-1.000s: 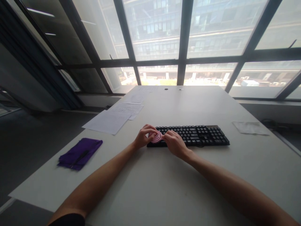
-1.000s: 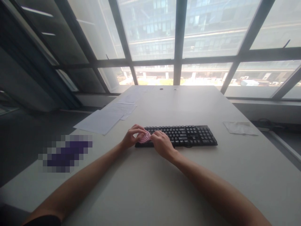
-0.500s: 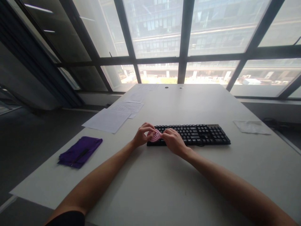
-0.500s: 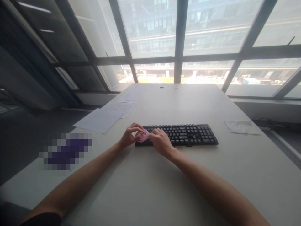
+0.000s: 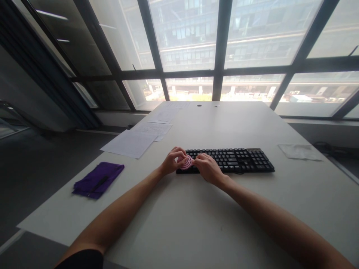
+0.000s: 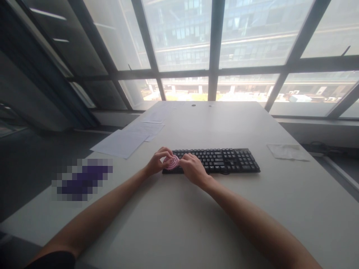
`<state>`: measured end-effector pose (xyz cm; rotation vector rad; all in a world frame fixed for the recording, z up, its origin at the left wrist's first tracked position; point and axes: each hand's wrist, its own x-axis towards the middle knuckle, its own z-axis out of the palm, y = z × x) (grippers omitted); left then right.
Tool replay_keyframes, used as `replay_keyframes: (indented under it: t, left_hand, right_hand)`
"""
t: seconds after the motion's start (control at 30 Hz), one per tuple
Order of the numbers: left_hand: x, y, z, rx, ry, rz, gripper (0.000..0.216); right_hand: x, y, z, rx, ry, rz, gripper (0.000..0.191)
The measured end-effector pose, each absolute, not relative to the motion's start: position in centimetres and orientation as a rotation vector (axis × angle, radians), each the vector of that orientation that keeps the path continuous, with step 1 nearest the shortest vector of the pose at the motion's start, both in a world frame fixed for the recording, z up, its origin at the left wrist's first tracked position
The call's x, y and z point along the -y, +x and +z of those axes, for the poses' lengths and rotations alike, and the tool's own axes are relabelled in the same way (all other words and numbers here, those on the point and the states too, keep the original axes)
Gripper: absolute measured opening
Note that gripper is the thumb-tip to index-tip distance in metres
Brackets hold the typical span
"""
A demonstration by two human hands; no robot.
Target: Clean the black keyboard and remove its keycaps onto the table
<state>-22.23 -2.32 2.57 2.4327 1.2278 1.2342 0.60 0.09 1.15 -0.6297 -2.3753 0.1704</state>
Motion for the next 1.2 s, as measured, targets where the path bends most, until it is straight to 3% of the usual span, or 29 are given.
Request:
replay_keyframes:
  t: [1.2]
  left_hand:
    - [2.28,-22.02,2.59,-1.237,2.444,1.289,0.011]
  right_hand:
    - [0.59,0.97,1.75,2.416,-0.723,0.103,0.018]
